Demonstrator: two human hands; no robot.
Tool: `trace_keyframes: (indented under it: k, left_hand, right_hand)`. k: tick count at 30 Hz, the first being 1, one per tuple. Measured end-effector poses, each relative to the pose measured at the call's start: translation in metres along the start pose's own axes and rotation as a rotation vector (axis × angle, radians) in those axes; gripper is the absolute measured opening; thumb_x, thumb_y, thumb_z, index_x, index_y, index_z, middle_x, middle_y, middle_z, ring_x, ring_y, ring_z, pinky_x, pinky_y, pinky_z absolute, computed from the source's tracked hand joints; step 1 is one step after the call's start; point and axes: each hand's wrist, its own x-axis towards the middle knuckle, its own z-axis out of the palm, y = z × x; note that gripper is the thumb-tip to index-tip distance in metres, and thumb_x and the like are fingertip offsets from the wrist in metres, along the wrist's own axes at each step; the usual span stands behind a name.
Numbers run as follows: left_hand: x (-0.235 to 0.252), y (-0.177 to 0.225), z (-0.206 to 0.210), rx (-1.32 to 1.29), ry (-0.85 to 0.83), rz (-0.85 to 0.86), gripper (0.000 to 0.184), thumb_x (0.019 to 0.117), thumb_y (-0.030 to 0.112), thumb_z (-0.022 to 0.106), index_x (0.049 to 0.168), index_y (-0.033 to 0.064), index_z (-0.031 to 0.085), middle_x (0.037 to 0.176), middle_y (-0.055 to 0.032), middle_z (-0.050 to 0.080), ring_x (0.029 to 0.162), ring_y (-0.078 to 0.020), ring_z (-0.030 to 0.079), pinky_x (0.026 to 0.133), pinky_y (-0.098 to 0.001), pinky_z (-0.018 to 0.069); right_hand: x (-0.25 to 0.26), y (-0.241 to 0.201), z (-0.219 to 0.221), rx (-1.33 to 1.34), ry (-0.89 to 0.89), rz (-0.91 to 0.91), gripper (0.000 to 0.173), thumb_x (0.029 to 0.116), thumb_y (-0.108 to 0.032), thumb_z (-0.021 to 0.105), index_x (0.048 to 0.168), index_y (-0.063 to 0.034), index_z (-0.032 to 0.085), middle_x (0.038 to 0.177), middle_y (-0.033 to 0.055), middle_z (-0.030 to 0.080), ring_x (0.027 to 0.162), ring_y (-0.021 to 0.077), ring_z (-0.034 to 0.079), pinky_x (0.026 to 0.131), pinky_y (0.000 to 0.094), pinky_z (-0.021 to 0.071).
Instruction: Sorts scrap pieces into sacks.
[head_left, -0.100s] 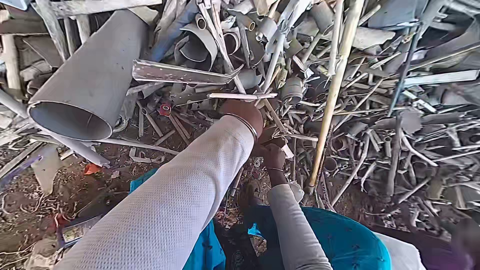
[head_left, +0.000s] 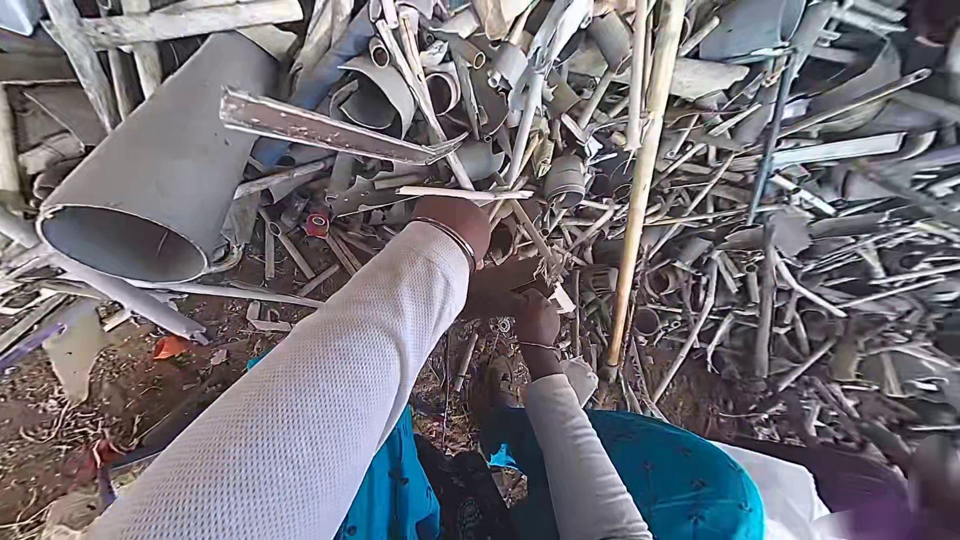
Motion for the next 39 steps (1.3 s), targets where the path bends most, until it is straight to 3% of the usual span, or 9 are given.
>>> trace_keyframes:
  k: [2,9,15,21,28,31,33,35,39]
  left_hand:
    - [0.014,0.006,-0.048,0.006,-0.579,-0.153,0.071,0.0944,0.064,0.061,0.140,0.0088,0.057,0.131,-0.0218,0.063,0.125,-0.0426,0.059,0.100,-0.0656,0.0461]
    - [0.017,-0.011,-0.022,0.109,-0.556,-0.222,0.073,0.0875,0.068,0.067,0.121,0.0027,0.067,0.114,-0.0249,0.068,0.112,-0.0434,0.065,0.091,-0.0664,0.0503]
    - [0.008,0.004,-0.035,0.111,-0.595,-0.221,0.063,0.0927,0.055,0.070,0.123,-0.0004,0.066,0.117,-0.0266,0.067,0.114,-0.0445,0.064,0.093,-0.0667,0.0488]
    - [0.003,0.036,-0.048,0.053,-0.641,-0.243,0.064,0.0949,0.048,0.070,0.133,-0.0018,0.060,0.128,-0.0294,0.062,0.126,-0.0480,0.057,0.101,-0.0716,0.0407]
    - [0.024,0.053,-0.028,-0.311,-0.228,-0.154,0.121,0.0822,0.048,0.084,0.164,0.0045,0.008,0.163,-0.0288,0.027,0.141,-0.0476,0.043,0.110,-0.0648,0.0391]
    - [0.025,0.071,-0.021,-0.614,-0.134,0.072,0.114,0.0717,0.029,0.096,0.161,0.0077,0.028,0.153,-0.0235,0.046,0.138,-0.0402,0.049,0.112,-0.0600,0.0392]
    - [0.020,0.085,-0.023,-0.689,-0.167,0.078,0.085,0.0678,0.024,0.098,0.139,0.0039,0.056,0.123,-0.0208,0.067,0.117,-0.0344,0.064,0.103,-0.0580,0.0472]
    - [0.020,0.092,-0.025,-0.684,-0.166,0.045,0.073,0.0708,0.027,0.096,0.131,0.0030,0.062,0.114,-0.0191,0.070,0.109,-0.0325,0.067,0.100,-0.0581,0.0494]
    - [0.021,0.099,-0.020,-0.714,-0.048,-0.058,0.070,0.0716,0.032,0.095,0.125,-0.0004,0.064,0.113,-0.0216,0.070,0.111,-0.0354,0.067,0.101,-0.0604,0.0484]
  right_hand:
    - [-0.025,0.002,0.023,-0.099,-0.070,-0.067,0.033,0.1096,-0.023,0.045,0.132,-0.0063,0.061,0.122,0.0220,0.070,0.114,0.0406,0.069,0.093,0.0575,0.0535]
    - [-0.059,0.028,0.136,-0.293,-0.394,-0.249,0.038,0.1053,-0.008,0.045,0.143,-0.0063,0.051,0.130,0.0205,0.067,0.116,0.0405,0.067,0.094,0.0577,0.0530]
    - [-0.031,0.023,0.060,0.115,-0.205,-0.062,0.031,0.1077,-0.027,0.051,0.126,-0.0085,0.067,0.123,0.0176,0.071,0.118,0.0348,0.067,0.099,0.0552,0.0506]
    - [-0.022,0.045,-0.020,0.321,0.256,-0.262,0.027,0.1037,-0.026,0.063,0.109,-0.0003,0.071,0.098,0.0238,0.073,0.095,0.0449,0.071,0.083,0.0640,0.0530]
    - [-0.041,0.060,-0.060,0.348,0.855,-0.533,0.013,0.0969,-0.010,0.068,0.094,0.0005,0.074,0.089,0.0155,0.075,0.089,0.0376,0.071,0.080,0.0512,0.0562]
    - [-0.047,0.057,-0.070,0.423,0.891,-0.738,0.009,0.0939,-0.006,0.069,0.092,-0.0022,0.076,0.091,0.0114,0.075,0.087,0.0316,0.069,0.081,0.0448,0.0547]
    - [-0.049,0.058,-0.073,0.504,0.826,-0.768,0.010,0.0942,-0.007,0.069,0.097,-0.0029,0.078,0.107,0.0115,0.077,0.098,0.0294,0.072,0.088,0.0443,0.0560]
    - [-0.047,0.063,-0.076,0.665,0.786,-0.714,0.020,0.0935,-0.010,0.073,0.110,0.0008,0.074,0.131,0.0174,0.069,0.113,0.0267,0.070,0.096,0.0408,0.0569]
    - [-0.049,0.072,-0.089,1.318,0.693,-0.310,0.068,0.1020,-0.033,0.059,0.155,0.0005,0.032,0.155,0.0206,0.043,0.136,0.0246,0.050,0.108,0.0403,0.0464]
